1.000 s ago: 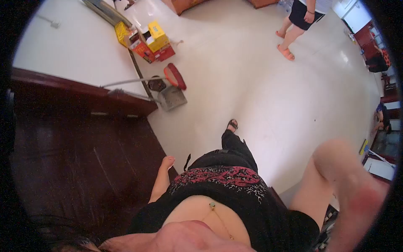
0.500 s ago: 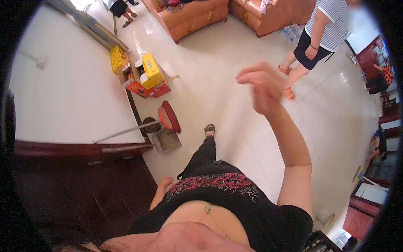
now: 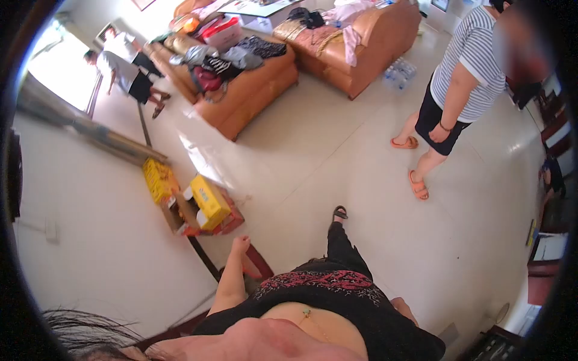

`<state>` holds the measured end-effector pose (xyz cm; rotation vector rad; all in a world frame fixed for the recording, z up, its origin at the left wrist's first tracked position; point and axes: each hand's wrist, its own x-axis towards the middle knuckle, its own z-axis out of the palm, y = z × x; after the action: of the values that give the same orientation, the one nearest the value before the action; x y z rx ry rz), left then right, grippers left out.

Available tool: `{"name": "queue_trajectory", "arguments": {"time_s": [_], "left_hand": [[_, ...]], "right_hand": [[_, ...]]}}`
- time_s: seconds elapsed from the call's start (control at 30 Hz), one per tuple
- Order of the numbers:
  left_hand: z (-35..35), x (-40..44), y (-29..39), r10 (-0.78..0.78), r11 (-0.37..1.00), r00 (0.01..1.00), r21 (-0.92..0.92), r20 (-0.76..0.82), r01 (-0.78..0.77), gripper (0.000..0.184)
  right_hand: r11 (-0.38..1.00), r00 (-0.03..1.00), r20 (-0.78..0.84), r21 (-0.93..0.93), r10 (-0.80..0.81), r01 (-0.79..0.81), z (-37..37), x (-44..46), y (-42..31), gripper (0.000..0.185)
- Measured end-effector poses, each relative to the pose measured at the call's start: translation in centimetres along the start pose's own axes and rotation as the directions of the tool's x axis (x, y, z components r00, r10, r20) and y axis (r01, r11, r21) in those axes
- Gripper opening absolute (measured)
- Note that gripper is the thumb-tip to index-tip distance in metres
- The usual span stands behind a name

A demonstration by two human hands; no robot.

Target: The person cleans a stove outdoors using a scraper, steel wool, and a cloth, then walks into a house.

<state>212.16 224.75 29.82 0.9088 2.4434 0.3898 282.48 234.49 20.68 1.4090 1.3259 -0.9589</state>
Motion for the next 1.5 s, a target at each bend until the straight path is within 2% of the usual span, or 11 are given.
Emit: {"name": "queue_trajectory", "arguments": {"time_s": [0.17,0.37,0.5,0.7,0.77,0.8,0.93,1.13,1.27,1.3,1.5], "left_hand": [[1.2,12.6,12.7,0.001,0.957,0.998,-0.288,0.067,0.019,0.029],[4.9,19.8,17.3,0.059,0.994,0.84,0.05,0.54,-0.102,0.025],[5.4,27.0,19.5,0.343,0.644,0.609,0.292,0.715,-0.707,0.019],[2.7,39.4,27.6,0.271,0.234,0.328,0.268,0.905,-0.934,0.014],[3.4,45.7,31.8,0.319,0.232,0.404,0.343,0.857,-0.91,0.014],[3.9,48.5,33.5,0.34,0.495,0.559,0.361,0.756,-0.79,0.017],[3.3,54.7,46.9,0.286,0.786,0.832,0.381,0.475,-0.487,0.025],[8.7,56.6,67.6,0.346,0.927,0.885,0.028,0.313,-0.373,0.029],[18.4,54.3,73.7,0.279,0.953,0.81,-0.046,0.516,-0.299,0.03],[19.4,53.2,75.9,0.278,0.906,0.727,0.079,0.628,-0.415,0.031],[22.1,56.3,81.3,0.199,0.965,0.825,0.04,0.529,-0.258,0.029]], "right_hand": [[0.951,0.913,-0.339,0.126,-0.228,0.284,-14.0,4.1,-11.6,0.031],[0.684,0.414,-0.827,0.049,-0.381,0.728,-44.9,-3.9,-25.9,0.025],[0.56,0.263,-0.882,-0.002,-0.392,0.829,-58.7,-7.7,-28.8,0.022],[0.597,0.423,-0.901,0.392,0.095,0.7,-57.8,4.0,-23.1,0.022],[0.826,0.515,-0.85,0.368,0.113,0.427,-51.2,11.8,-18.6,0.021],[0.977,0.663,-0.723,-0.091,-0.197,0.191,-46.7,16.6,-15.7,0.019],[0.901,0.989,-0.133,0.433,0.066,-0.002,-37.5,13.6,-11.6,0.022],[0.81,0.994,-0.102,0.585,0.025,0.04,-46.7,14.5,-5.8,0.026],[0.923,0.796,-0.485,-0.066,-0.362,0.379,-59.3,22.1,0.4,0.029],[0.692,0.719,-0.669,0.61,0.189,0.386,-67.6,14.4,0.0,0.029],[0.473,0.355,-0.891,0.452,0.283,0.756,-91.3,14.2,7.0,0.023]]}}
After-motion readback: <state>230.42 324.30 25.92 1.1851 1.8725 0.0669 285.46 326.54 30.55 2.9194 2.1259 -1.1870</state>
